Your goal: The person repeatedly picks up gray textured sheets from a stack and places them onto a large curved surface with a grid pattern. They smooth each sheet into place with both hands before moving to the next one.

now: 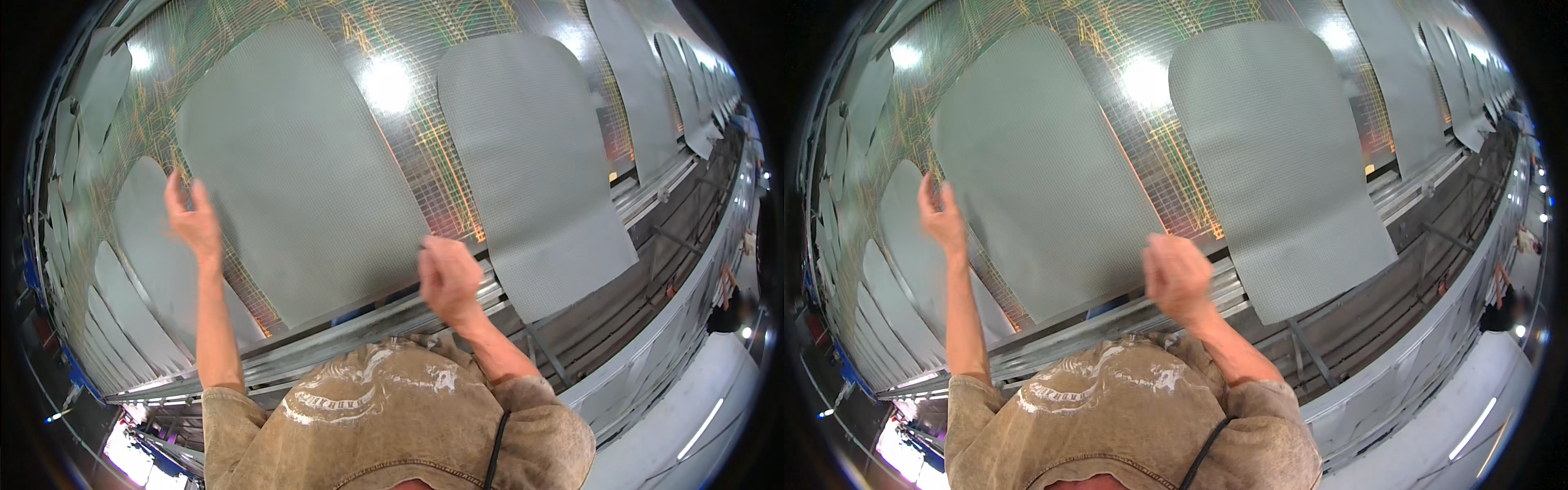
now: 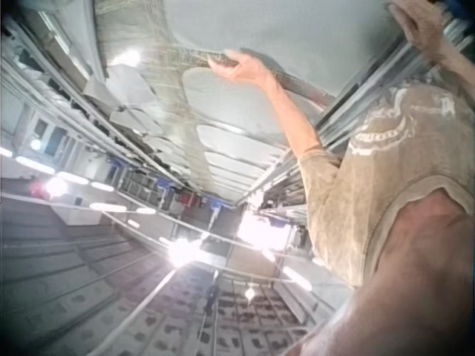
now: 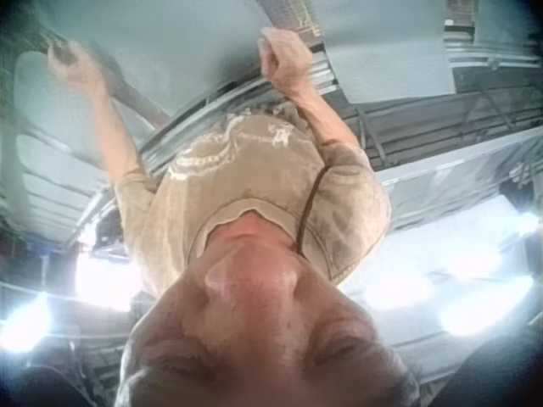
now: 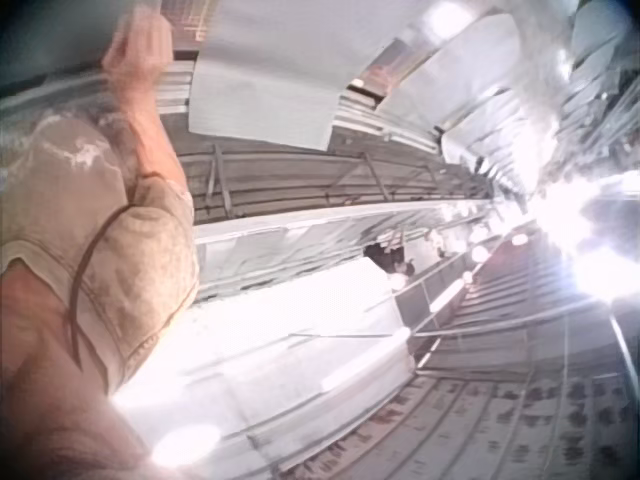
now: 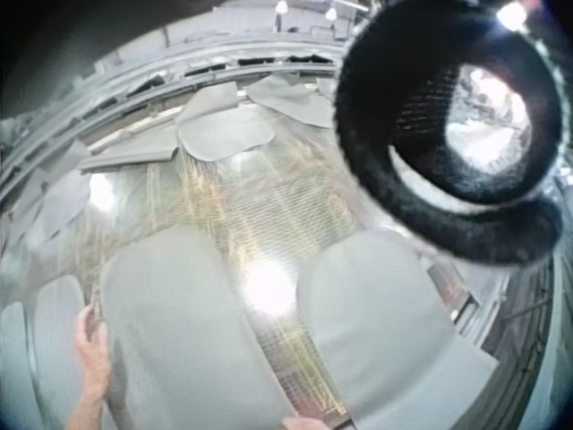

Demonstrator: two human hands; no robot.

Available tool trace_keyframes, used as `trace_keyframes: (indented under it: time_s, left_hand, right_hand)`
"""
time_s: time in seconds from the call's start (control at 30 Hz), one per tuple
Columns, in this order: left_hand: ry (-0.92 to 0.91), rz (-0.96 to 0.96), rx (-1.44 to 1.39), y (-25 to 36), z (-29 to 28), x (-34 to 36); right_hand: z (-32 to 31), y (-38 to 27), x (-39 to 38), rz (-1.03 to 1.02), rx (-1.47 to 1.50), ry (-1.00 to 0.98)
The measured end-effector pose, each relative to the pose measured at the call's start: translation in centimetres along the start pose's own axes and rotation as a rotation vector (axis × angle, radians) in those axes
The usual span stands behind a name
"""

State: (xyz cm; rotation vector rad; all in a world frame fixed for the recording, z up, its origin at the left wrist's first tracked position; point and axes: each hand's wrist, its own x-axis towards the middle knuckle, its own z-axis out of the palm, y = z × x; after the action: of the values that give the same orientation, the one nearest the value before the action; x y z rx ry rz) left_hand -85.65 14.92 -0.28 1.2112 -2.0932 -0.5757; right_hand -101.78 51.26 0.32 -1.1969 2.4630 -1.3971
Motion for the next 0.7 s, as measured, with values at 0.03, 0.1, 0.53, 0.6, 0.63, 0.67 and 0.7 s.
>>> trace_keyframes:
  time_s: [0.03, 0.1, 0.53, 0.6, 0.63, 0.67, 0.7]
  left_hand:
    - [-0.064, 0.109, 0.033, 2.2, 0.4, -1.5]
    - [-0.197, 0.247, -0.029, 4.6, 2.1, -4.0]
    - [-0.573, 0.499, 0.354, 4.5, 6.4, -10.2]
    - [-0.573, 0.489, 0.367, 4.5, 6.4, -10.3]
    - [-0.570, 0.486, 0.375, 4.4, 6.4, -10.2]
    - [-0.574, 0.490, 0.383, 4.4, 6.5, -10.2]
    - [-0.578, 0.493, 0.392, 4.4, 6.6, -10.3]
  right_hand:
    - [0.9, -1.7, 1.0, -0.062, -0.002, -0.093]
    - [4.3, -3.5, 2.4, -0.123, -0.035, -0.293]
    - [11.5, 0.7, 3.7, 0.000, -0.377, -0.345]
    - [10.6, 1.4, 3.3, -0.060, -0.402, -0.339]
    - [10.1, 1.6, 3.3, -0.072, -0.402, -0.353]
    - [9.5, 1.9, 3.3, -0.084, -0.401, -0.367]
    - [8.7, 2.1, 3.1, -0.078, -0.400, -0.389]
